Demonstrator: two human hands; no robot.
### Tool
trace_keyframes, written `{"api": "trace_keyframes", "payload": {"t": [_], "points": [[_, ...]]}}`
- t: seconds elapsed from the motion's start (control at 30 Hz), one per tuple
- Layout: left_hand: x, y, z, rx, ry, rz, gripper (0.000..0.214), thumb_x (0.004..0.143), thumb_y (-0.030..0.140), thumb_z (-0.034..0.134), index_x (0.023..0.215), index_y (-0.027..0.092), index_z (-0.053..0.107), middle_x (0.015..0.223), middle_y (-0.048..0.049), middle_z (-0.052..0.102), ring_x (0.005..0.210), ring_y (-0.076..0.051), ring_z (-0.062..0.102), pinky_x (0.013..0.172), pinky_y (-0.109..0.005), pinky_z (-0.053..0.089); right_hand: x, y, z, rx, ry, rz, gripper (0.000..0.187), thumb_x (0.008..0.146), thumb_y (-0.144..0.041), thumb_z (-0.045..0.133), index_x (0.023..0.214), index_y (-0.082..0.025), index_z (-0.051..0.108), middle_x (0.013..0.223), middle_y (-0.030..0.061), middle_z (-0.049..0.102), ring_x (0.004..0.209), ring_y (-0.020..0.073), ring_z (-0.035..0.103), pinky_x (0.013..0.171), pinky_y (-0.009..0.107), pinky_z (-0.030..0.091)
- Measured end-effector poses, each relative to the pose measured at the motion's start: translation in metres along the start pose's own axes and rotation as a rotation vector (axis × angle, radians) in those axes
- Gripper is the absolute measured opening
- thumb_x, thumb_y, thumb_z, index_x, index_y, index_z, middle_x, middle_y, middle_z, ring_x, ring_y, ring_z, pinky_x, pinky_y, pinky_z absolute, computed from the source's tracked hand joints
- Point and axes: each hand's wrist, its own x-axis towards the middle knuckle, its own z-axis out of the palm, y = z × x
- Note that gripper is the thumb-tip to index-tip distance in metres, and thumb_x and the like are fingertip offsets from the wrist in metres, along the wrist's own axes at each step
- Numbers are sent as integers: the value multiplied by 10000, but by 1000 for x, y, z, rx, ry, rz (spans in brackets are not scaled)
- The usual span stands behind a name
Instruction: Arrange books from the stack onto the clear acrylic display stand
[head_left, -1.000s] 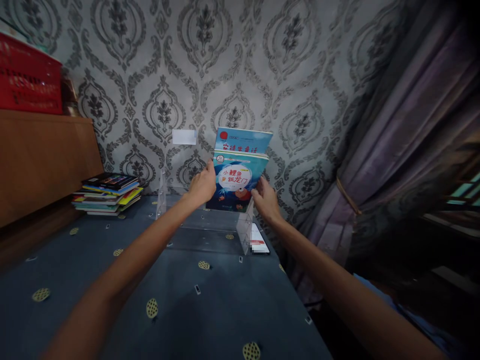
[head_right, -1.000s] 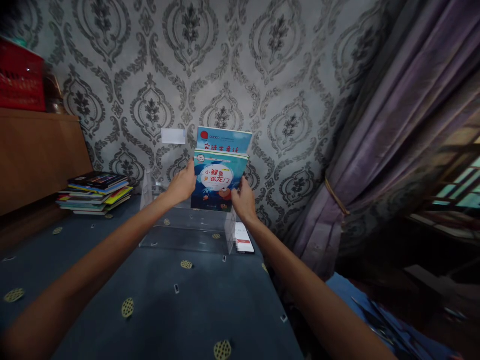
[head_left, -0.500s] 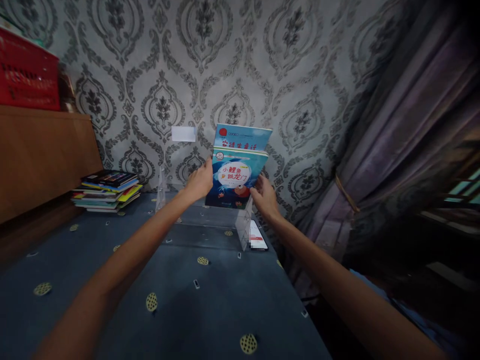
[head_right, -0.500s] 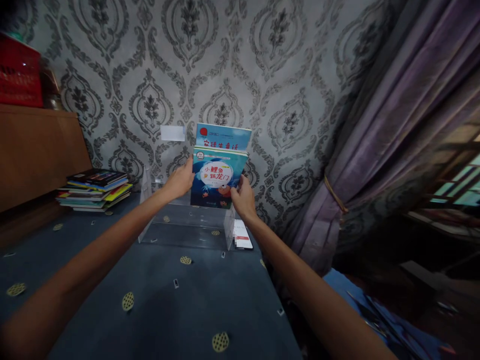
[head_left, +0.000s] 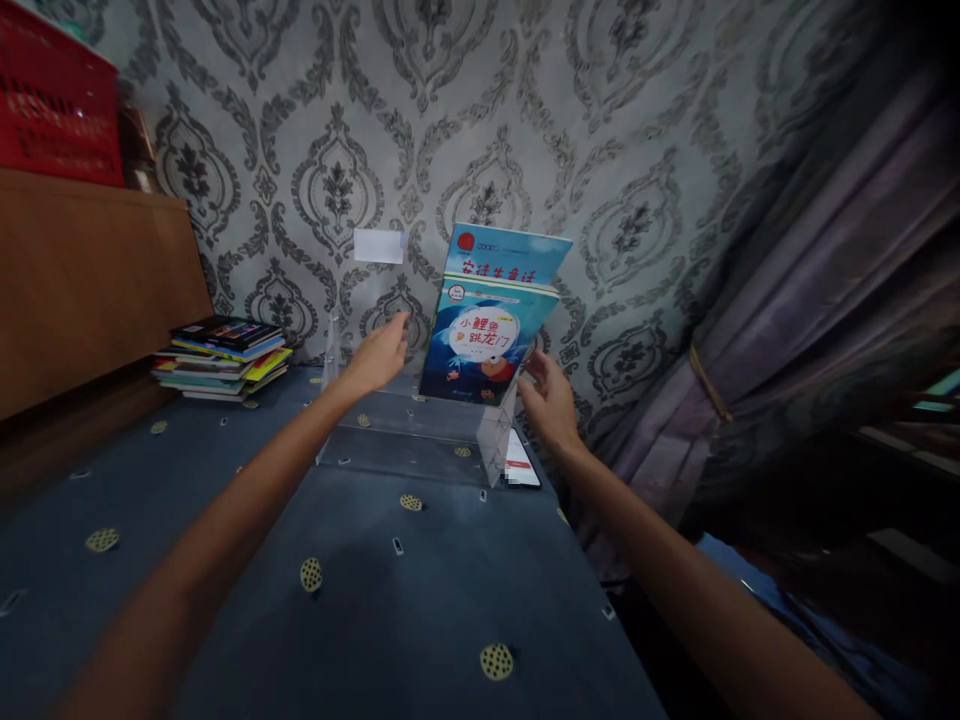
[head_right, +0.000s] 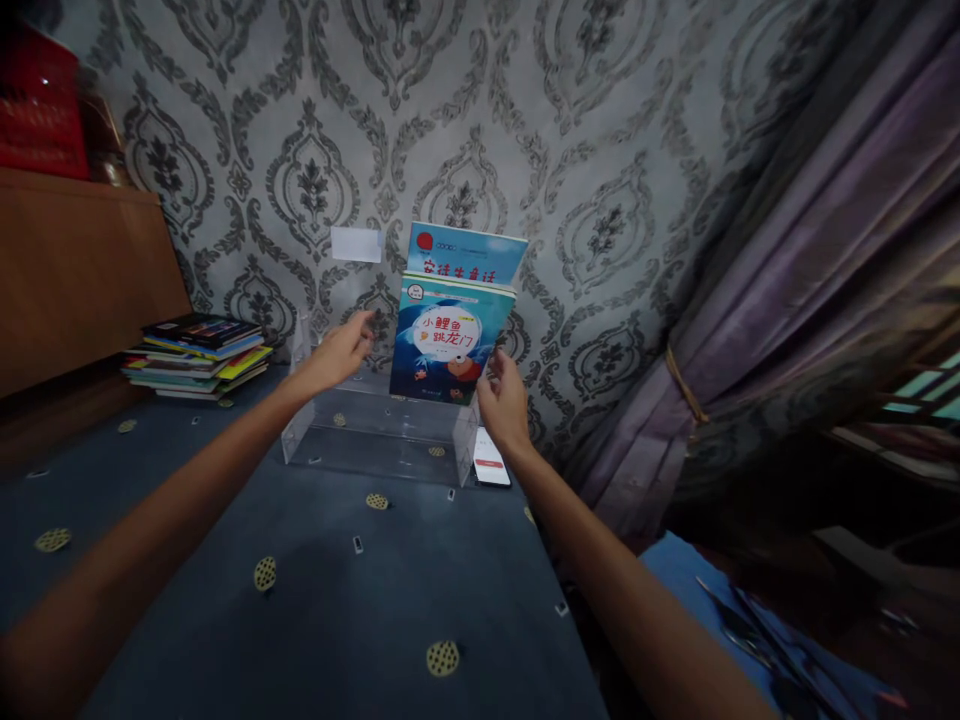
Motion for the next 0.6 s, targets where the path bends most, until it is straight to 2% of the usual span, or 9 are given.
{"api": "trace_keyframes", "payload": {"t": [0.07,0.13,0.2,0.27,0.37,0.43,0.53,0.6], "points": [[-22,-6,5,-73,8,4,423,913,149,426,1322,161,534,1079,-96,710,949,-224,691,916,-369,542,-21,-10,-1,57,18,64,409,827,-251,519,1218,-158,594,1221,163,663,1096,256,641,907,427,532],[-49,-8,13,-129,5,16,370,928,168,415,1264,166,570,1048,-90,715,915,-213,695,873,-350,550,-49,-20,2,73,-21,75,235,833,-252,504,1002,-188,654,966,89,702,882,218,651,788,377,529],[-76,-8,22,-153,20,42,336,953,190,391,1224,164,589,1008,-87,719,898,-212,697,847,-347,549,-81,-29,10,112,-123,73,171,808,-210,468,755,-220,631,711,15,645,700,184,610,694,327,505],[-102,-7,33,-154,22,78,326,976,200,371,1209,177,597,1001,-77,717,892,-206,696,827,-341,547,-114,-36,24,155,-235,61,190,782,-195,472,632,-229,583,652,-1,620,656,171,599,634,288,480],[-135,-7,48,-144,-28,114,325,988,188,358,1186,192,615,967,-64,725,880,-194,703,799,-318,553,-156,-46,46,194,-376,66,212,719,-116,441,570,-220,550,579,-23,572,579,138,565,583,241,429],[-153,-9,56,-142,-62,134,329,988,178,363,1197,197,616,984,-63,732,907,-189,709,819,-314,555,-176,-53,59,231,-528,69,220,692,-70,421,588,-210,556,609,-21,569,606,129,556,615,234,413],[-176,-16,64,-163,-71,126,309,991,191,382,1189,198,620,976,-60,736,891,-183,714,832,-316,560,-191,-63,72,295,-683,70,239,672,-12,412,601,-200,542,627,-27,544,627,122,534,655,232,400],[-187,-22,66,-177,-49,88,281,996,218,395,1152,196,628,914,-48,732,830,-176,715,791,-302,563,-194,-70,78,326,-735,75,248,670,10,420,613,-197,546,646,-30,539,648,122,533,674,231,399]]}}
